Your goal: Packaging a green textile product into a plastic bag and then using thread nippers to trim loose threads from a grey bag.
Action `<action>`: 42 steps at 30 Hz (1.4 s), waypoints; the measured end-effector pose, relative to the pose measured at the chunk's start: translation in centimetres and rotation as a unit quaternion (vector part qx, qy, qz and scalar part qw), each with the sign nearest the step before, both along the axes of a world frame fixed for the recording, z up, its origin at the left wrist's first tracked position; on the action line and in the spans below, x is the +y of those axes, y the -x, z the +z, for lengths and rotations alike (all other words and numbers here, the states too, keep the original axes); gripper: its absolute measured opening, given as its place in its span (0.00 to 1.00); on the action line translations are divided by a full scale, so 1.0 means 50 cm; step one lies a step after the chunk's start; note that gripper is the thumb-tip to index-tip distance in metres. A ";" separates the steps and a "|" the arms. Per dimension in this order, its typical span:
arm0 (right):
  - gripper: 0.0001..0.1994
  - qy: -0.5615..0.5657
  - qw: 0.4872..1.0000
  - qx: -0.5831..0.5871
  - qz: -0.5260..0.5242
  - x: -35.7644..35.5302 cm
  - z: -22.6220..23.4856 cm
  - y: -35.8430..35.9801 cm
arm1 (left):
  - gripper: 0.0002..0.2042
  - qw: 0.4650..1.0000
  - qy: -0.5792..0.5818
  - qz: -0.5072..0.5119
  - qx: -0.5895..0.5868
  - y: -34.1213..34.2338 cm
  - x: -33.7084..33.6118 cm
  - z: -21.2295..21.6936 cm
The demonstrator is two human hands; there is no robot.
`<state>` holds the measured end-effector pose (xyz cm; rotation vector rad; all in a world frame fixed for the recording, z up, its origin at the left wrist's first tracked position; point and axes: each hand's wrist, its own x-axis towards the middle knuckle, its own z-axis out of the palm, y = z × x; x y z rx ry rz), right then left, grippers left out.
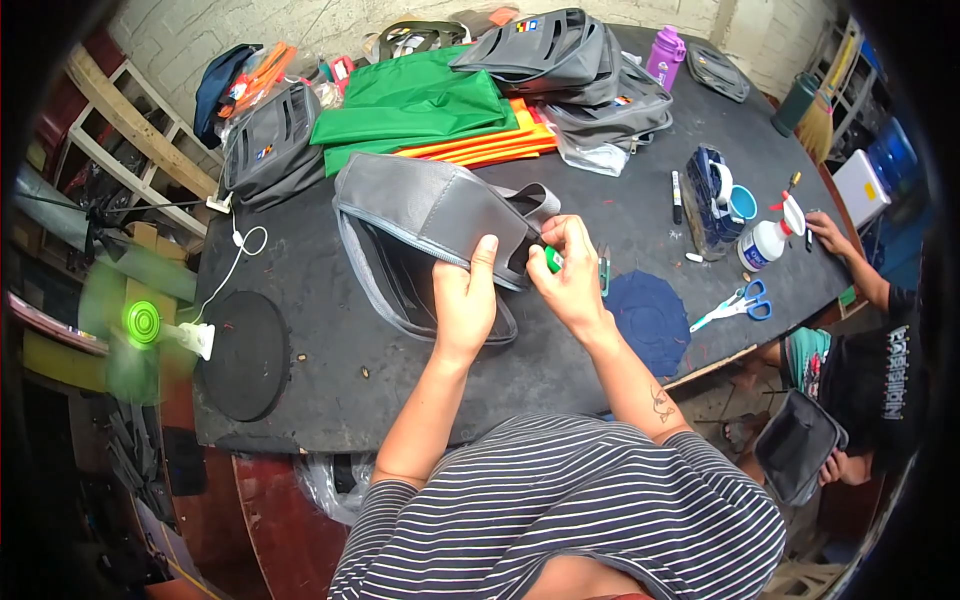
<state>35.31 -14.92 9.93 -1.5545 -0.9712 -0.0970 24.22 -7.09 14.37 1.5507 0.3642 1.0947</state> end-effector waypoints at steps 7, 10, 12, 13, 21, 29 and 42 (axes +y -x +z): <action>0.10 0.004 1.000 0.024 0.001 -0.002 0.001 0.003 | 0.10 1.000 -0.009 0.004 0.000 0.000 -0.003 -0.004; 0.11 0.004 1.000 0.012 0.000 0.000 -0.007 -0.001 | 0.10 1.000 -0.008 0.001 0.002 -0.002 -0.004 -0.007; 0.11 -0.001 1.000 0.026 -0.004 0.000 -0.007 0.000 | 0.10 1.000 -0.016 0.007 -0.002 -0.003 -0.006 -0.009; 0.11 0.000 1.000 0.026 -0.004 0.001 -0.007 0.001 | 0.10 1.000 -0.016 0.008 -0.002 -0.001 -0.005 -0.009; 0.11 -0.029 0.992 0.122 0.024 0.002 -0.018 -0.004 | 0.09 1.000 -0.010 -0.004 -0.002 -0.001 -0.005 -0.008; 0.10 -0.003 0.999 0.033 -0.002 -0.002 -0.019 -0.004 | 0.09 1.000 -0.009 -0.009 -0.008 0.000 -0.008 -0.019; 0.08 -0.152 0.949 0.258 0.098 -0.015 -0.035 -0.022 | 0.09 1.000 0.000 -0.003 -0.006 0.012 -0.001 -0.018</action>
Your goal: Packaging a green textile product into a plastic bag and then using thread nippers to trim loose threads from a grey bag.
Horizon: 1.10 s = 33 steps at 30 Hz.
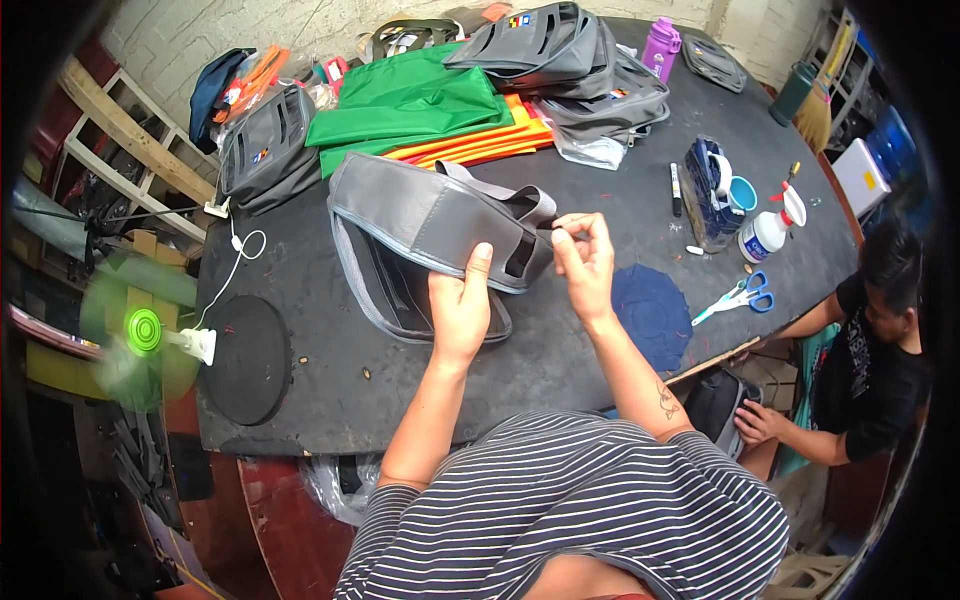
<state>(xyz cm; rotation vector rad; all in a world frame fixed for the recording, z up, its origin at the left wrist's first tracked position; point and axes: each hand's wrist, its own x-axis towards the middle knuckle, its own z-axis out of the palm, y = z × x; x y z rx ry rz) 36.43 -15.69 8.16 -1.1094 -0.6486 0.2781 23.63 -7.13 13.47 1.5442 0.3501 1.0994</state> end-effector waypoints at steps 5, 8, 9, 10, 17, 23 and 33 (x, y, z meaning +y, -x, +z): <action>0.08 -0.012 1.000 -0.011 0.001 -0.011 0.014 -0.004 | 0.10 0.999 0.025 0.019 -0.028 0.007 0.021 0.003; 0.10 0.039 0.994 -0.094 -0.029 -0.009 0.001 0.000 | 0.10 0.997 0.047 0.010 -0.068 0.006 0.031 0.003; 0.10 0.038 0.994 -0.094 -0.028 -0.009 -0.003 0.002 | 0.10 0.997 0.046 0.011 -0.067 0.005 0.034 0.003; 0.10 0.047 0.992 -0.118 -0.025 -0.009 -0.004 0.006 | 0.10 0.995 0.061 0.004 -0.075 0.005 0.036 0.003; 0.14 0.109 0.932 -0.347 0.002 -0.009 0.058 0.054 | 0.09 0.993 0.082 0.005 -0.079 0.011 0.033 0.009; 0.14 0.196 0.908 -0.371 0.016 -0.001 0.095 0.069 | 0.08 0.998 0.054 -0.002 -0.044 0.010 0.028 0.003; 0.14 0.117 0.924 -0.359 -0.052 -0.019 0.093 0.042 | 0.11 0.998 0.050 -0.026 -0.024 0.001 0.008 0.037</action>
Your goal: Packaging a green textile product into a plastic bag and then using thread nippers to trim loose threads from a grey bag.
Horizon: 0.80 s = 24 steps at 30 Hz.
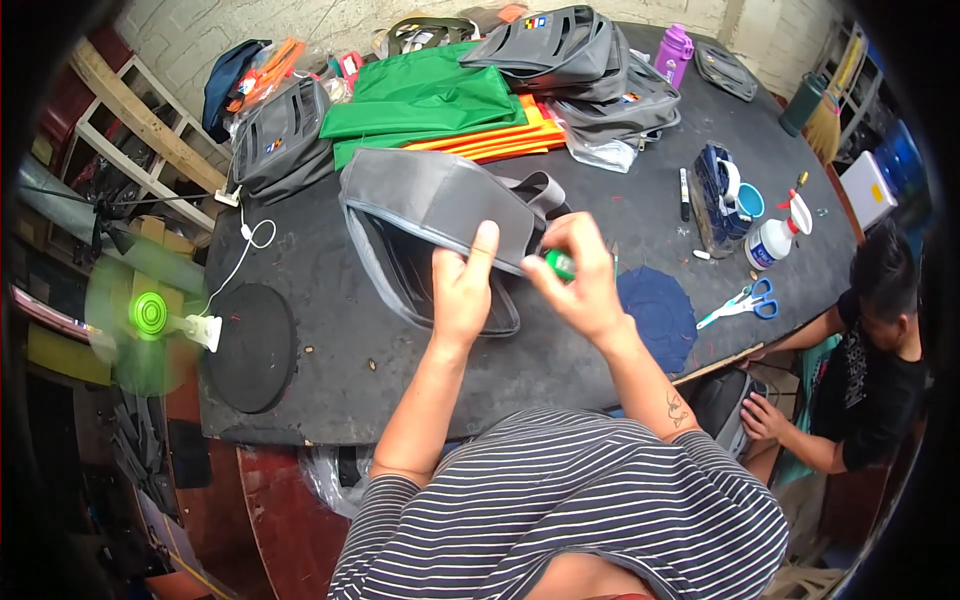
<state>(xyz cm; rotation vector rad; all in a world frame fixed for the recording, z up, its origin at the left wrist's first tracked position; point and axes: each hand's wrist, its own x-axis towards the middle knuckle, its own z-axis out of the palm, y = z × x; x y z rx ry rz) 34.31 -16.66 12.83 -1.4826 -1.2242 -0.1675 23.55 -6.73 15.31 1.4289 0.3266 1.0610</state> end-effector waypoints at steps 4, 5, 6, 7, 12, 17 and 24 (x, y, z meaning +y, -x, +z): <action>0.13 0.013 0.981 0.114 -0.156 -0.031 -0.069 -0.099 | 0.14 0.944 0.209 -0.123 -0.222 -0.001 0.049 0.031; 0.14 0.083 0.973 0.107 -0.188 -0.046 -0.083 -0.123 | 0.16 0.930 0.235 -0.112 -0.259 0.006 0.067 0.034; 0.15 0.150 0.964 0.056 -0.213 -0.065 -0.119 -0.156 | 0.17 0.905 0.310 -0.048 -0.286 -0.002 0.075 0.052; 0.15 0.199 0.953 0.047 -0.223 -0.085 -0.150 -0.182 | 0.17 0.887 0.341 -0.055 -0.306 -0.007 0.084 0.066; 0.16 0.216 0.944 -0.078 -0.237 -0.104 -0.150 -0.175 | 0.21 0.838 0.443 -0.004 -0.320 0.005 0.149 0.032; 0.36 0.119 0.992 0.045 -0.010 -0.062 -0.068 -0.128 | 0.22 0.897 0.408 -0.157 -0.068 0.063 0.186 0.032; 0.40 0.059 0.997 -0.046 0.034 -0.042 -0.002 -0.095 | 0.14 0.903 -0.266 -0.108 0.319 0.166 0.073 0.074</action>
